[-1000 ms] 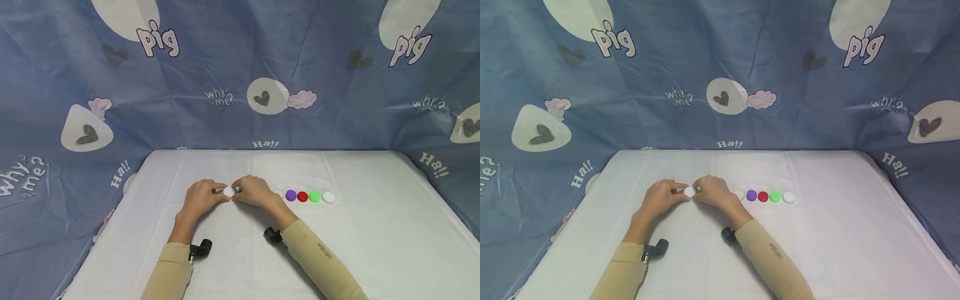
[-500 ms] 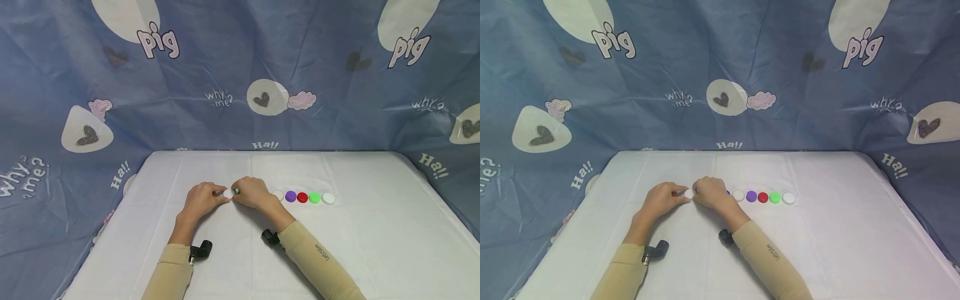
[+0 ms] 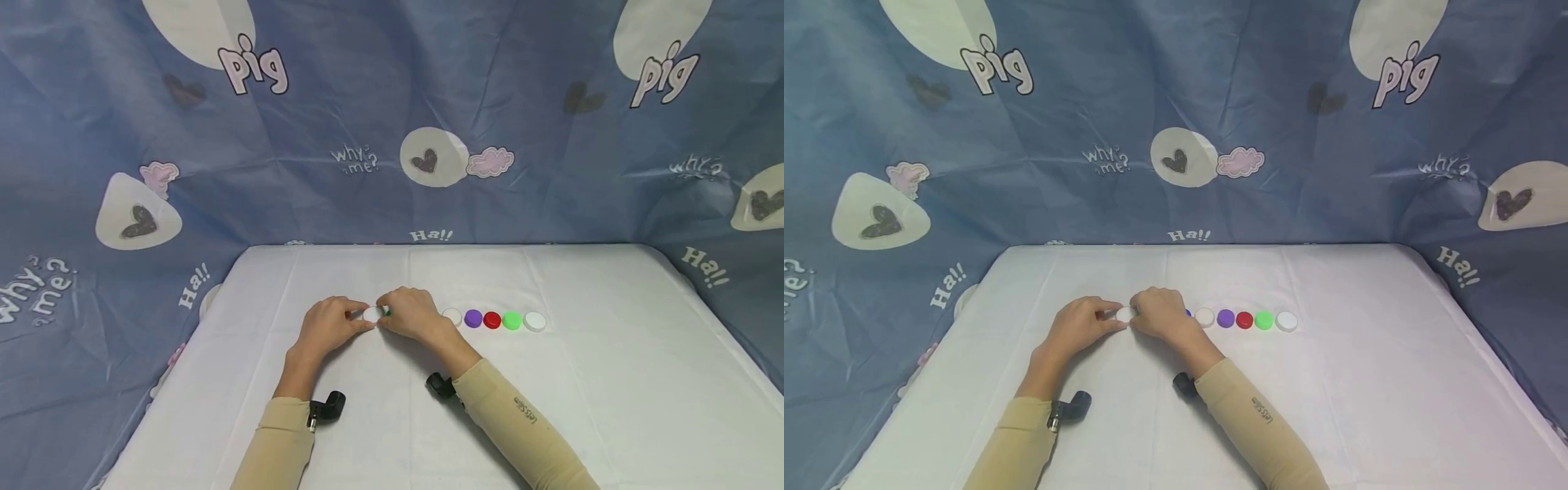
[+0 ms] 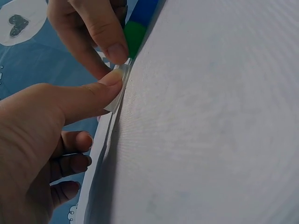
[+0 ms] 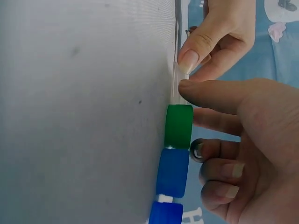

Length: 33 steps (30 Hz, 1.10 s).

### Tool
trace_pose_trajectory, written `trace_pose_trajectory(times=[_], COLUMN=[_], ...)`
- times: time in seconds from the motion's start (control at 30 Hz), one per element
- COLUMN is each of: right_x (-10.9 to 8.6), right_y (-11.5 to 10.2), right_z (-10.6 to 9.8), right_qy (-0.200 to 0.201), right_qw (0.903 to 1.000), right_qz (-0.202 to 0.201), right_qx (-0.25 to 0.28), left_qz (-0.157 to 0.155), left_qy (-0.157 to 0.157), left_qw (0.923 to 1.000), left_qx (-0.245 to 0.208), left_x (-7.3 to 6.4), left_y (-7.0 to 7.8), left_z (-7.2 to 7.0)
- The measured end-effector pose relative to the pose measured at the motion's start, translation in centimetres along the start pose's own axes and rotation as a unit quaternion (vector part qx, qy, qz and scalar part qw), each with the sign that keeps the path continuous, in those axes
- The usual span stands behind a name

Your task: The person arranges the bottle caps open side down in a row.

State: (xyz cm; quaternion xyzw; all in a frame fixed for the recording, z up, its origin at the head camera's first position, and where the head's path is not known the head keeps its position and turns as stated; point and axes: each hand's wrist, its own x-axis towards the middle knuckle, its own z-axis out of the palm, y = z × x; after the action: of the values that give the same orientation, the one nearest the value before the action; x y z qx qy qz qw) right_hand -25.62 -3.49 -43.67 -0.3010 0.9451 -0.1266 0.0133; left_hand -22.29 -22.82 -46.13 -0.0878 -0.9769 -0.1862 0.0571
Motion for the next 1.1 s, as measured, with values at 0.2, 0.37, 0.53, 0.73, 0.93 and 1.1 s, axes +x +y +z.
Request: trace_pose_trajectory(times=[0.2,0.37,0.53,0.73,0.93,1.1], right_x=[-0.5,-1.0,-1.4,-2.3,-3.2,-3.9], right_y=[0.4,0.9,1.3,1.9,2.7,3.5], right_z=[-0.3,-0.7,-1.0,-1.6,-2.2,-2.4], right_qy=[-0.001,0.005,0.031,0.071,0.086,0.099], right_qw=[0.9995,0.9985,0.9978,0.9964,0.996,0.9947], right_qz=[0.024,0.039,0.048,0.033,0.018,0.011], right_qx=[0.02,0.038,0.033,0.032,0.012,0.024], left_qz=[-0.004,-0.002,0.003,0.02,0.035,0.045], left_qy=[-0.008,-0.009,-0.003,0.022,0.053,0.064], left_qw=[0.9999,1.0,1.0,0.9994,0.9977,0.9968], left_qx=[0.004,0.0,0.002,0.016,0.022,0.014], left_x=[-0.1,-0.2,-0.3,-0.2,-0.1,-0.1], left_y=[0.0,-0.1,-0.2,-0.1,0.1,0.3], left_z=[-0.3,-0.4,-0.4,-0.4,-0.5,-0.6])
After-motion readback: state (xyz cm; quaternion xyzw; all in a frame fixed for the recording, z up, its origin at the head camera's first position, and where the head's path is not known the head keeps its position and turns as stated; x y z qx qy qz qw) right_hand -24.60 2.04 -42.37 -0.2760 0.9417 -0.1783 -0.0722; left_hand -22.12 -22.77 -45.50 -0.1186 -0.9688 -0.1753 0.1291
